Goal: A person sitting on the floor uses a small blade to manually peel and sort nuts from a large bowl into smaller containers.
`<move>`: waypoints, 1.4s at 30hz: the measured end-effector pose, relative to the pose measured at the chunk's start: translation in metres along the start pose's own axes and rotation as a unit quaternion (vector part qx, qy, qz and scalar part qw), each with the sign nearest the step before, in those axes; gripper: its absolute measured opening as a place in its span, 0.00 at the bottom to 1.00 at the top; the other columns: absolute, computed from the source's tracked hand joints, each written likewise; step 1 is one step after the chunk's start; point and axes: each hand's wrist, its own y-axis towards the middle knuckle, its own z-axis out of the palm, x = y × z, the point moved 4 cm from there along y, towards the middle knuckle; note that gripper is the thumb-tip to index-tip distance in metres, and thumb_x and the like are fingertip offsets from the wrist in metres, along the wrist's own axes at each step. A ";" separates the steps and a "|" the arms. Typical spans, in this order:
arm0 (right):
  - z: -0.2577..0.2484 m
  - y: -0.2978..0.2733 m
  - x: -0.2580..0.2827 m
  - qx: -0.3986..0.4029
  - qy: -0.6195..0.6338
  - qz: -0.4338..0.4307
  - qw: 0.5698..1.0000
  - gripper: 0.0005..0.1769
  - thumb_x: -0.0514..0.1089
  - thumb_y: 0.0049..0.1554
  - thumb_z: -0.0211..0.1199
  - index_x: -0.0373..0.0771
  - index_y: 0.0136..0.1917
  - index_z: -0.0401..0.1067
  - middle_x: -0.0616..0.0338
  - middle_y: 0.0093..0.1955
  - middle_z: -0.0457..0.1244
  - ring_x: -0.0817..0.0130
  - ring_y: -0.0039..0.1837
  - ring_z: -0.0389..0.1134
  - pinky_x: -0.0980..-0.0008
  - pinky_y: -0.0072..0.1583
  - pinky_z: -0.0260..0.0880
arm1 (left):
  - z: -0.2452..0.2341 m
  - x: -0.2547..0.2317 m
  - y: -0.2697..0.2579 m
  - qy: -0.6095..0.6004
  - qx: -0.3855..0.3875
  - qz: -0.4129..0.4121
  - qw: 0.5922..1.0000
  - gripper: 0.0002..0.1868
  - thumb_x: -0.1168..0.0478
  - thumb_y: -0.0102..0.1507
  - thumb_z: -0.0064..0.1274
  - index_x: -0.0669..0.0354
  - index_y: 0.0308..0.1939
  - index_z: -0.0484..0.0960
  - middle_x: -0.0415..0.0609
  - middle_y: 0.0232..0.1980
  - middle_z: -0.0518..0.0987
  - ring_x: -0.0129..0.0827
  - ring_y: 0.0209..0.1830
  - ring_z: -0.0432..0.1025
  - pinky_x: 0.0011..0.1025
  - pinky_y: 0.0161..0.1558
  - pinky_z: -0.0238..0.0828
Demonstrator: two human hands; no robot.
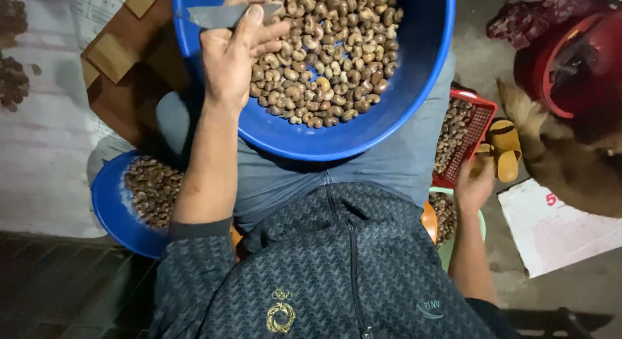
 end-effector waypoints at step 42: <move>0.015 0.058 0.405 0.324 0.627 -0.091 0.703 0.23 0.36 0.65 0.62 0.32 0.72 0.62 0.49 0.53 0.70 0.58 0.48 0.77 0.60 0.50 0.84 | 0.042 0.039 -0.025 0.003 0.113 0.140 0.984 0.10 0.64 0.72 0.53 0.65 0.54 0.85 0.61 0.55 0.83 0.49 0.62 0.74 0.54 0.63 0.71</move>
